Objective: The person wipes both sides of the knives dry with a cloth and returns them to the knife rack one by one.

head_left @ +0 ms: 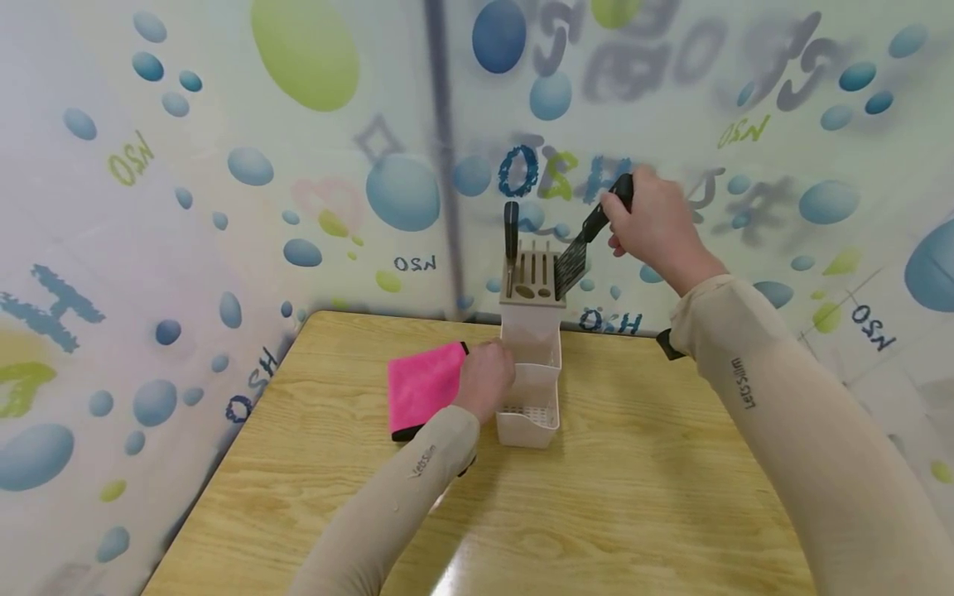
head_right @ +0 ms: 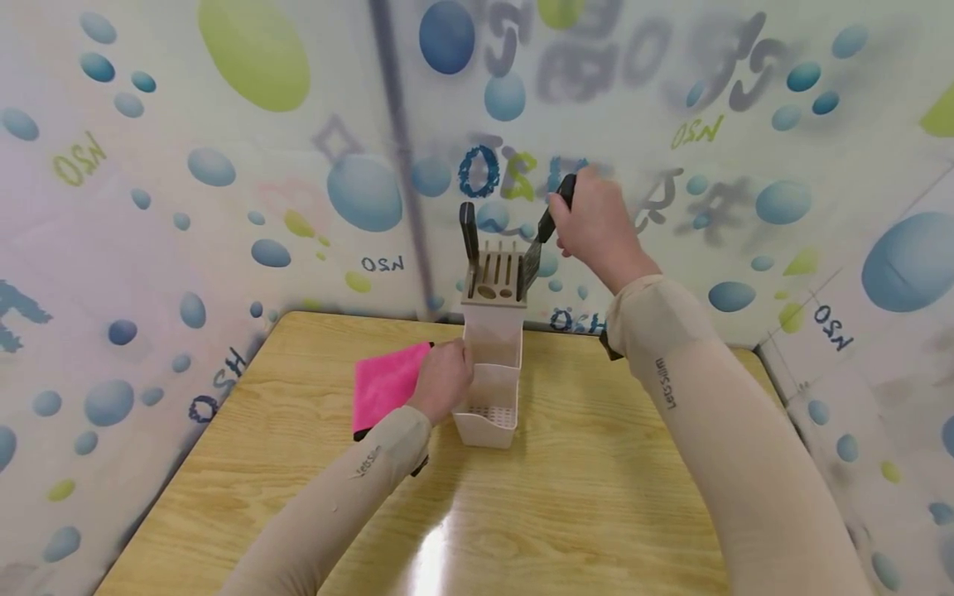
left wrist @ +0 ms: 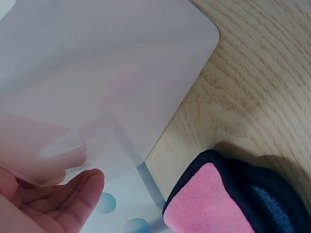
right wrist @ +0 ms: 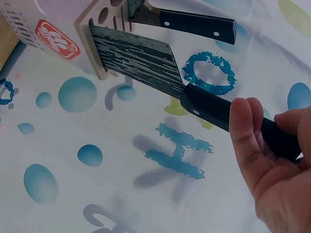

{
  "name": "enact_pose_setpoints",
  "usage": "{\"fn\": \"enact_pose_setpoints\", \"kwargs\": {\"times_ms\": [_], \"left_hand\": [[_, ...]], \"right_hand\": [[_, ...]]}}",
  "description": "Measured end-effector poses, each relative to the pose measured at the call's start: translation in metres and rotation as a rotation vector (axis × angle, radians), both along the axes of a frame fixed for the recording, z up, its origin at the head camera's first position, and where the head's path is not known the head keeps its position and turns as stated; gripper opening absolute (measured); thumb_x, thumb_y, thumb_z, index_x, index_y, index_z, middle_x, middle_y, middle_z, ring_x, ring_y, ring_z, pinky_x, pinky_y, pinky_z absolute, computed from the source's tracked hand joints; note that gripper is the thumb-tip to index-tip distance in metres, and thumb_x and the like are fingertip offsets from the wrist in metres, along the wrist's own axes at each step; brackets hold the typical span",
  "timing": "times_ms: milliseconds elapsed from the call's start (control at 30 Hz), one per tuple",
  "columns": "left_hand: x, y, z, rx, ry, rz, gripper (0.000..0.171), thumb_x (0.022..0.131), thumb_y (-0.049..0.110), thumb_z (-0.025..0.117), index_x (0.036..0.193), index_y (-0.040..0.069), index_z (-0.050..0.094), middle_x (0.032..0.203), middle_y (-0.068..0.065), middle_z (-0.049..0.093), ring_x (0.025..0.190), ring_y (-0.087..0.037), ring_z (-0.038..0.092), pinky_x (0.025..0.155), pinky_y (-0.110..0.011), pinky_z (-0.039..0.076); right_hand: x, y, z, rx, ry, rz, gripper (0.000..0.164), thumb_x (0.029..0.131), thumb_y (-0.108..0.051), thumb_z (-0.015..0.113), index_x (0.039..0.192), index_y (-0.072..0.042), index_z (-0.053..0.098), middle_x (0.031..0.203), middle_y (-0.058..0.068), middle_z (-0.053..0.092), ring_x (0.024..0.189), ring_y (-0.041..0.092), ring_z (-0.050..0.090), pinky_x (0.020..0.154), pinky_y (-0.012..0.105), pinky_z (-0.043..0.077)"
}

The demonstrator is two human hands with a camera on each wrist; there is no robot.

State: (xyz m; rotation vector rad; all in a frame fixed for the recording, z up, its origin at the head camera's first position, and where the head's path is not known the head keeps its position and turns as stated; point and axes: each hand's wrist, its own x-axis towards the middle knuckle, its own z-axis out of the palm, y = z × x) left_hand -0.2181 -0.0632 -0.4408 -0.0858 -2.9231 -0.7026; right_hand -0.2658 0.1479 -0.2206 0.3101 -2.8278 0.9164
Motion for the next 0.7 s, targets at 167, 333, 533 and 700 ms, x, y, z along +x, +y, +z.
{"fn": "enact_pose_setpoints", "kwargs": {"times_ms": [167, 333, 533, 700], "left_hand": [[0.001, 0.0, 0.001, -0.014, 0.025, -0.01, 0.027, 0.103, 0.008, 0.053, 0.08, -0.002, 0.063, 0.071, -0.013, 0.061, 0.068, -0.028, 0.068, 0.056, -0.037, 0.06], [0.002, 0.001, 0.001, -0.009, 0.036, -0.009, 0.027, 0.103, 0.008, 0.054, 0.081, -0.002, 0.064, 0.071, -0.013, 0.061, 0.067, -0.027, 0.067, 0.055, -0.036, 0.06], [0.002, 0.001, -0.002, -0.015, 0.06, -0.002, 0.026, 0.103, 0.007, 0.054, 0.081, -0.002, 0.064, 0.071, -0.014, 0.062, 0.068, -0.029, 0.069, 0.055, -0.038, 0.06], [0.001, 0.001, -0.002, 0.029, 0.029, 0.012, 0.027, 0.104, 0.008, 0.053, 0.082, -0.002, 0.064, 0.07, -0.012, 0.059, 0.064, -0.026, 0.066, 0.054, -0.036, 0.058]], "right_hand": [[-0.004, -0.002, -0.004, -0.011, -0.018, 0.003, 0.042, 0.11, -0.035, 0.043, 0.123, 0.005, 0.045, 0.079, 0.012, 0.066, 0.059, 0.017, 0.068, 0.07, 0.042, 0.059], [-0.008, -0.004, -0.007, 0.001, -0.023, 0.011, 0.042, 0.11, -0.034, 0.044, 0.123, 0.006, 0.046, 0.076, 0.013, 0.067, 0.059, 0.018, 0.068, 0.069, 0.041, 0.057], [-0.011, -0.006, -0.012, -0.006, -0.054, 0.022, 0.043, 0.11, -0.034, 0.045, 0.126, 0.006, 0.045, 0.079, 0.015, 0.067, 0.061, 0.02, 0.068, 0.071, 0.041, 0.057], [-0.014, -0.009, -0.016, -0.004, -0.07, 0.028, 0.044, 0.11, -0.034, 0.045, 0.127, 0.006, 0.045, 0.084, 0.017, 0.066, 0.063, 0.02, 0.068, 0.069, 0.04, 0.059]]}}
